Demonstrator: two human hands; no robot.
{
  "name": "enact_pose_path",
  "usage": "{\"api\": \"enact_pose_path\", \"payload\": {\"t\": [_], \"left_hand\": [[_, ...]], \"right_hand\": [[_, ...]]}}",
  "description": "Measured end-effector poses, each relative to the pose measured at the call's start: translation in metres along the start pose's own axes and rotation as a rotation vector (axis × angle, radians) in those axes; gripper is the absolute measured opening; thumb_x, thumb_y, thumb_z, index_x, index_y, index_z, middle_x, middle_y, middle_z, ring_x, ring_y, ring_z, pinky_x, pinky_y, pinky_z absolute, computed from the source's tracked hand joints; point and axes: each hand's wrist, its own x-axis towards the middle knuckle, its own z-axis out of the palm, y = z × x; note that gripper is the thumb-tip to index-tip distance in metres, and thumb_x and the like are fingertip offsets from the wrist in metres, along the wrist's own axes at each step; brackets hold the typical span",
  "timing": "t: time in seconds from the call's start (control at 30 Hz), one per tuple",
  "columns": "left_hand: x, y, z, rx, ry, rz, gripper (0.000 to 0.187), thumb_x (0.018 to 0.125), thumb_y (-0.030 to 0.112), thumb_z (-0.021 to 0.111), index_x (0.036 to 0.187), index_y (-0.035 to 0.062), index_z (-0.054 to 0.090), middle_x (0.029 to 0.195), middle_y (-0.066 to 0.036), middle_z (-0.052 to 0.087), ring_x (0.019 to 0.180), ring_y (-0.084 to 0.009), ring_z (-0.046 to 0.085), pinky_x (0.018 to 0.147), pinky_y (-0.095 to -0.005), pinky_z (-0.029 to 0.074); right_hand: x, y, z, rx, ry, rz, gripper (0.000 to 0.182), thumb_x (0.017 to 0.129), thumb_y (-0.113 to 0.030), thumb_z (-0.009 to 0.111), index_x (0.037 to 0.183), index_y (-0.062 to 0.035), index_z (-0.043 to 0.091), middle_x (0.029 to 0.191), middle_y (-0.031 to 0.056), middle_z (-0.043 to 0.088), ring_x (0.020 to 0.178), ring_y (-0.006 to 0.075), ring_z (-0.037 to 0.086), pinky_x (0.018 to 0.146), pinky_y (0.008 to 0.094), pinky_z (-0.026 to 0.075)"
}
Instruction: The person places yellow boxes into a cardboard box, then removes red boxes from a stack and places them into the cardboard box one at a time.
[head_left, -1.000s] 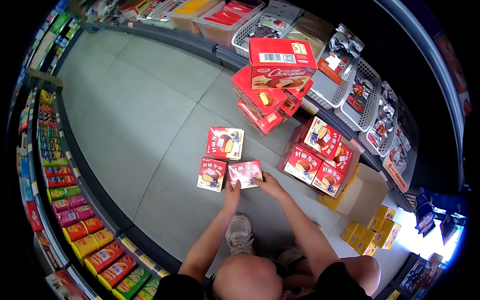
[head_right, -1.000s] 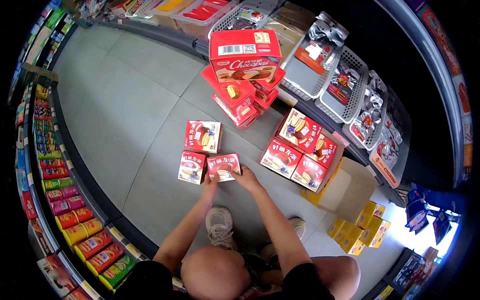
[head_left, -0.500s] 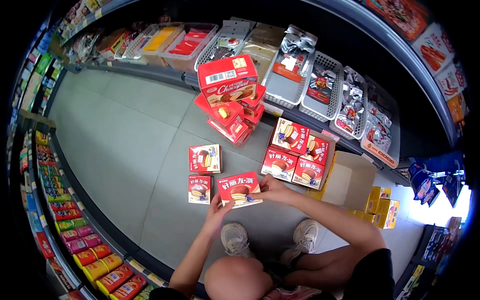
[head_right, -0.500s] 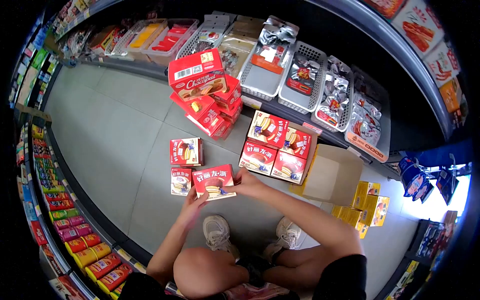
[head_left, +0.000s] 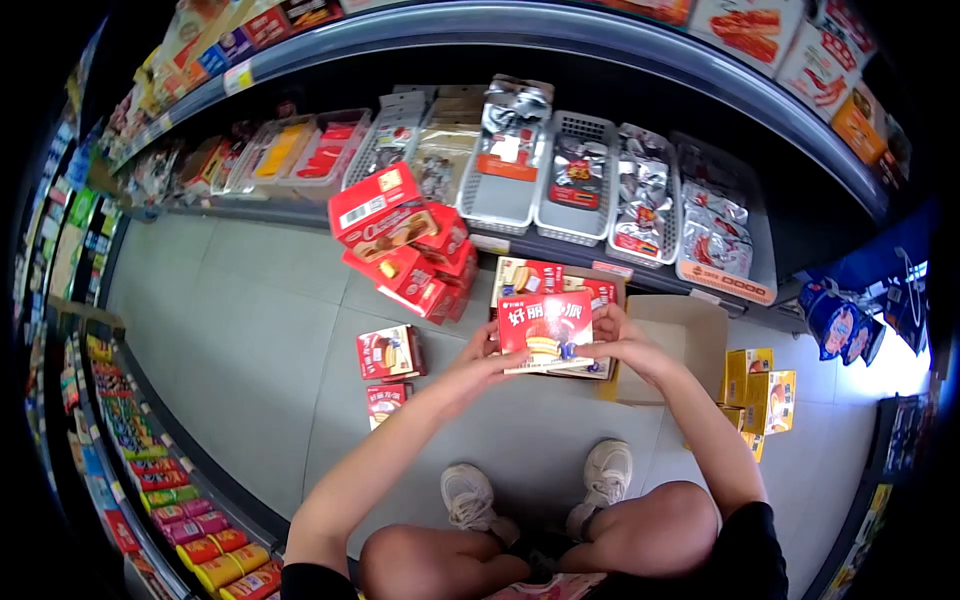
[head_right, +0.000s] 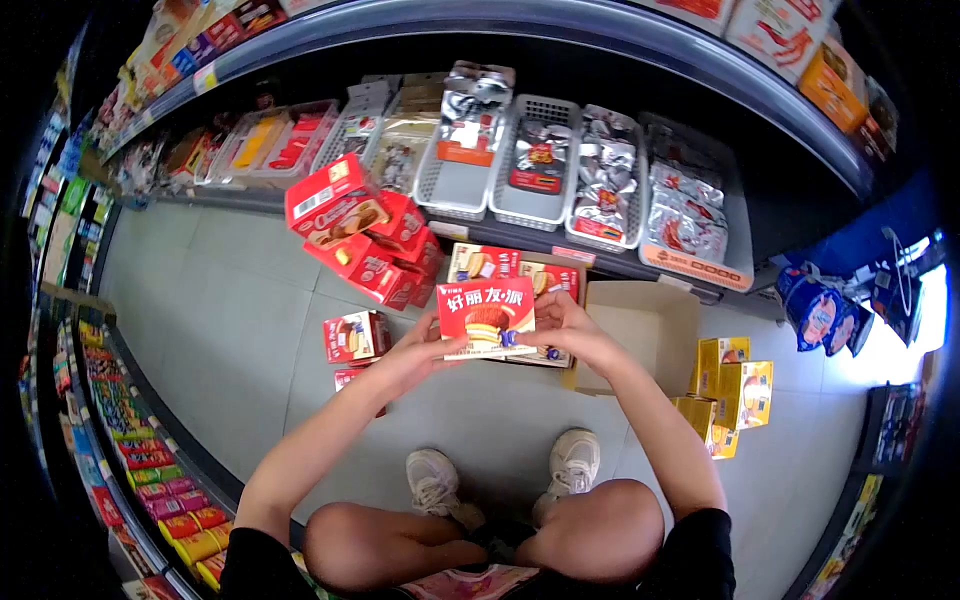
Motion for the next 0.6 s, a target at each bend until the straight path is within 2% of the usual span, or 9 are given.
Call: {"api": "enact_pose_path", "payload": {"t": [0.07, 0.17, 0.23, 0.33, 0.4, 0.5, 0.6], "left_hand": [[0.016, 0.001, 0.013, -0.032, -0.030, 0.019, 0.064, 0.076, 0.021, 0.060, 0.124, 0.0053, 0.021, 0.119, -0.009, 0.037, 0.109, -0.0177, 0.040, 0.091, -0.0340, 0.035], [0.034, -0.006, 0.026, -0.128, -0.076, 0.027, 0.055, 0.081, 0.021, 0.054, 0.125, 0.0094, 0.023, 0.120, -0.006, 0.038, 0.110, -0.0173, 0.040, 0.091, -0.0348, 0.036], [0.045, -0.019, 0.030, -0.209, -0.092, 0.068, 0.053, 0.081, 0.021, 0.053, 0.124, 0.0089, 0.025, 0.118, -0.006, 0.040, 0.109, -0.0169, 0.041, 0.090, -0.0350, 0.037], [0.050, -0.032, 0.033, -0.179, -0.080, 0.029, 0.048, 0.082, 0.022, 0.053, 0.122, 0.0100, 0.030, 0.115, -0.005, 0.043, 0.106, -0.0162, 0.043, 0.088, -0.0348, 0.038], [0.050, -0.035, 0.035, -0.180, -0.053, -0.009, 0.046, 0.082, 0.023, 0.053, 0.120, 0.0107, 0.032, 0.114, -0.004, 0.044, 0.105, -0.0156, 0.044, 0.087, -0.0345, 0.039], [0.051, -0.037, 0.036, -0.174, -0.022, -0.066, 0.044, 0.081, 0.024, 0.054, 0.119, 0.0120, 0.035, 0.111, -0.003, 0.045, 0.102, -0.0143, 0.046, 0.085, -0.0335, 0.040], [0.052, -0.039, 0.040, -0.162, -0.022, -0.099, 0.043, 0.081, 0.024, 0.054, 0.118, 0.0131, 0.035, 0.111, -0.002, 0.046, 0.101, -0.0134, 0.046, 0.084, -0.0326, 0.040]], "right_hand": [[-0.008, -0.002, -0.014, 0.078, 0.065, -0.017, 0.051, 0.065, -0.009, 0.067, 0.105, -0.0044, 0.036, 0.097, 0.0084, 0.050, 0.094, 0.0161, 0.048, 0.084, 0.0269, 0.035], [-0.018, 0.005, -0.022, 0.152, 0.149, -0.074, 0.051, 0.064, -0.007, 0.067, 0.105, -0.0044, 0.036, 0.097, 0.0073, 0.049, 0.093, 0.0151, 0.047, 0.083, 0.0269, 0.036], [-0.021, 0.016, -0.029, 0.140, 0.168, -0.091, 0.052, 0.064, -0.006, 0.067, 0.105, -0.0043, 0.036, 0.099, 0.0075, 0.049, 0.094, 0.0153, 0.046, 0.083, 0.0277, 0.036], [-0.024, 0.028, -0.035, 0.124, 0.168, -0.074, 0.055, 0.064, -0.006, 0.066, 0.109, -0.0035, 0.034, 0.100, 0.0082, 0.049, 0.095, 0.0164, 0.046, 0.085, 0.0283, 0.036], [-0.027, 0.034, -0.036, 0.097, 0.161, -0.013, 0.064, 0.063, -0.012, 0.069, 0.113, -0.0014, 0.032, 0.101, 0.0108, 0.049, 0.095, 0.0182, 0.047, 0.082, 0.0298, 0.038], [-0.025, 0.042, -0.039, 0.102, 0.142, 0.012, 0.073, 0.062, -0.014, 0.070, 0.119, -0.0007, 0.028, 0.107, 0.0123, 0.047, 0.098, 0.0198, 0.046, 0.084, 0.0305, 0.038], [-0.025, 0.048, -0.041, 0.074, 0.148, -0.028, 0.078, 0.060, -0.008, 0.070, 0.123, -0.0024, 0.024, 0.114, 0.0118, 0.042, 0.103, 0.0199, 0.044, 0.089, 0.0315, 0.035]]}}
